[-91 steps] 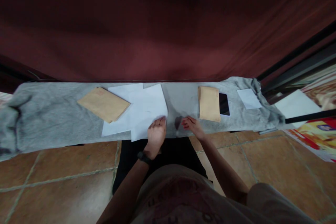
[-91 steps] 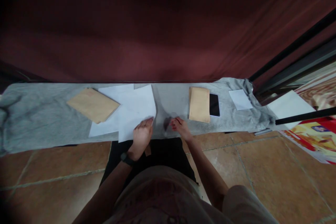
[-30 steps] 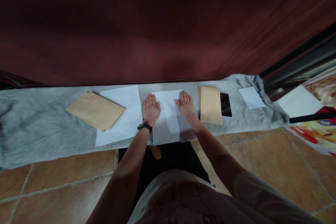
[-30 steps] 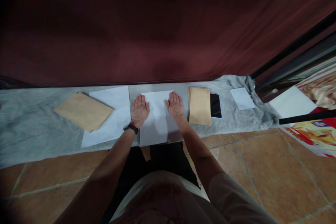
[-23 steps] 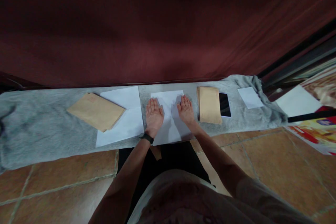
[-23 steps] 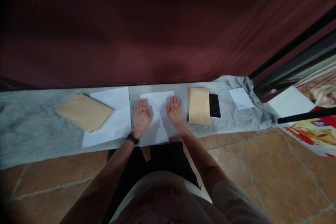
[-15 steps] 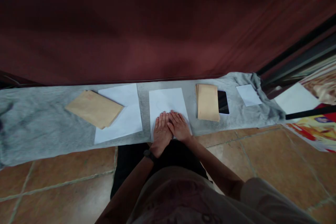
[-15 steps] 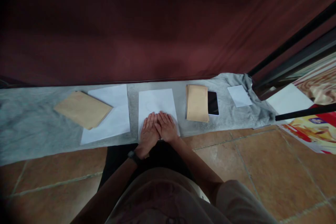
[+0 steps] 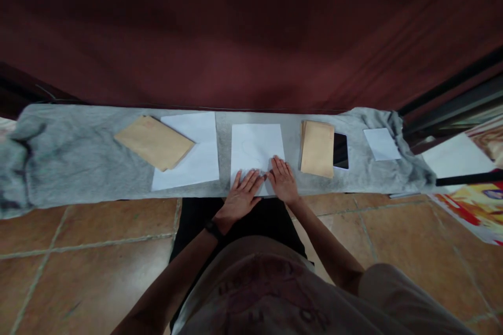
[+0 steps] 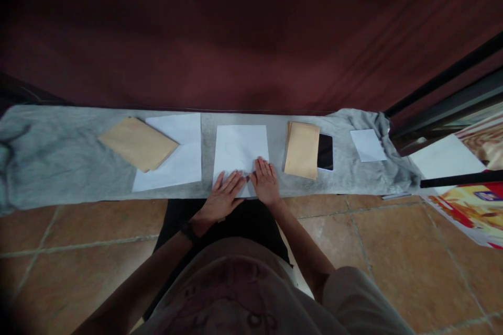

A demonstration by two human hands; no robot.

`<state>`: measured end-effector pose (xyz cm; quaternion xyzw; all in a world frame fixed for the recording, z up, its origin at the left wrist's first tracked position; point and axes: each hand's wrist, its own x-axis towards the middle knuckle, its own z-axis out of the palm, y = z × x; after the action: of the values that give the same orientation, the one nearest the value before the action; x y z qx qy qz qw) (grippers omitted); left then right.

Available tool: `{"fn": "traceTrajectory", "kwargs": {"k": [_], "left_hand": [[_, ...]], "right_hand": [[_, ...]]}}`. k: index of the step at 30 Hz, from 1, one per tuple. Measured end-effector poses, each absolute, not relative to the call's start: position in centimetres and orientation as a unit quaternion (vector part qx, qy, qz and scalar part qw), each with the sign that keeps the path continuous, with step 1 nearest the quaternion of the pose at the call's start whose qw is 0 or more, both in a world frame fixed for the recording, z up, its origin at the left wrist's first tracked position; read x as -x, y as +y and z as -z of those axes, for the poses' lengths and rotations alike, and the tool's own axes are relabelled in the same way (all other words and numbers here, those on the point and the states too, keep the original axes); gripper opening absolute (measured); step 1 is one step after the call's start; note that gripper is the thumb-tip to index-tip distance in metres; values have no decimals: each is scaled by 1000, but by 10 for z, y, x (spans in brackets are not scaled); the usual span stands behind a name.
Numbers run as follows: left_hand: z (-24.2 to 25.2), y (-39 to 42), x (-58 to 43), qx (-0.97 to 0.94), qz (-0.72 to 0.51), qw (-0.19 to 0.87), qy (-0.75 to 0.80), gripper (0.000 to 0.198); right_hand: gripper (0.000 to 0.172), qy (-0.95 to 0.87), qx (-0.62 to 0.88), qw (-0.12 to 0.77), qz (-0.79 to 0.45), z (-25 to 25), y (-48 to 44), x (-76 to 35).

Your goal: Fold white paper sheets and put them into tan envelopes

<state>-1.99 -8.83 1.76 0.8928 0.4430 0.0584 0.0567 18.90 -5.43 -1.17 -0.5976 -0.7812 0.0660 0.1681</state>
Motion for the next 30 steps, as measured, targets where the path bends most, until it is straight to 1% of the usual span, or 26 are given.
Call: {"fn": "traceTrajectory", "kwargs": {"k": [2,5,9,11,14,15,18,20,25,30], "left_hand": [[-20,-87,18,-896,-45,49,439,57],[-24,-76,15,-902,-42,32,428,60],[-29,-56,10,-901,-41,18,432,60],[-28,-48,7,-897,-36,24,440,59],[-24,-43,1,-887,-38,47,458,57],[-23,-43,-1,-884,-41,54,463,58],[-21,-47,-5,-881,-49,68,466,71],[-19,-51,-7,-883,-51,68,462,74],[-15,-57,-8,-881,-61,60,466,67],[-12,-56,-6,-877,-67,68,472,67]], "right_hand": [[58,-780,597,170,-77,10,-51,-191],[58,-778,598,173,-84,5,-44,-194],[57,-768,614,173,-60,-5,-31,-196],[57,-765,619,170,-57,-9,-26,-195],[57,-769,612,163,-85,-12,-24,-188],[56,-773,606,159,-98,-11,-25,-185],[56,-793,578,145,-128,-6,-34,-174],[56,-799,571,140,-130,-2,-40,-168],[56,-795,580,145,-105,2,-47,-163],[57,-793,585,147,-80,8,-47,-170]]}}
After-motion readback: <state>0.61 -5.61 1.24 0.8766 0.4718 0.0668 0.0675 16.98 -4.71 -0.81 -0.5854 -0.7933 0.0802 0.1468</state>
